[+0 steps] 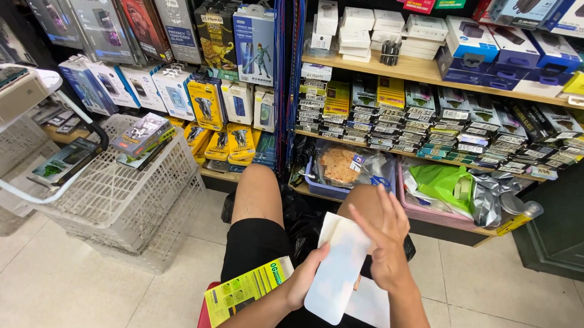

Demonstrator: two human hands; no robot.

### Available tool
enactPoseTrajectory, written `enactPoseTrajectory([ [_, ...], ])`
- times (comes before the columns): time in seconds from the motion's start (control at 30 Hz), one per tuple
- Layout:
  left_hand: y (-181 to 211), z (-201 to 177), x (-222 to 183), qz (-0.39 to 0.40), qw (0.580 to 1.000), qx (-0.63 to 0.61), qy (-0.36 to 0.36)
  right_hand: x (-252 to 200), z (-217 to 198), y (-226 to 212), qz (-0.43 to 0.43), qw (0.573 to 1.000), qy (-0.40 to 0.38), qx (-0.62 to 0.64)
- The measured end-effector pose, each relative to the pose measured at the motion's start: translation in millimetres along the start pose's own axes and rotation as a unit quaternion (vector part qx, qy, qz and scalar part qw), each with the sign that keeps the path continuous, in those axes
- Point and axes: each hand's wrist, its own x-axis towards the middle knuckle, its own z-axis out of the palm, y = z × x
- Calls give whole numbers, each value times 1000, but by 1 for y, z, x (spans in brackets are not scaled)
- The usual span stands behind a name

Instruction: The recorder is seen organizing and checking several mobile accessories, specifically screen protectors and phone cases, from their packaging at a repair or service desk.

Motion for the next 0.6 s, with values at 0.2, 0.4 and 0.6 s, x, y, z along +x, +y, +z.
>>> enactPoseTrajectory([
  [0.2, 29, 22, -20, 31, 962, 271, -4, -23, -18, 20, 48, 983, -69, 161],
  [0.4, 87, 57, -29, 323, 740, 589, 31, -16, -37, -8, 61, 970, -70, 226],
  [0.6, 71, 30, -29, 252, 829, 481, 131, -22, -53, -23, 5, 981, -74, 177],
])
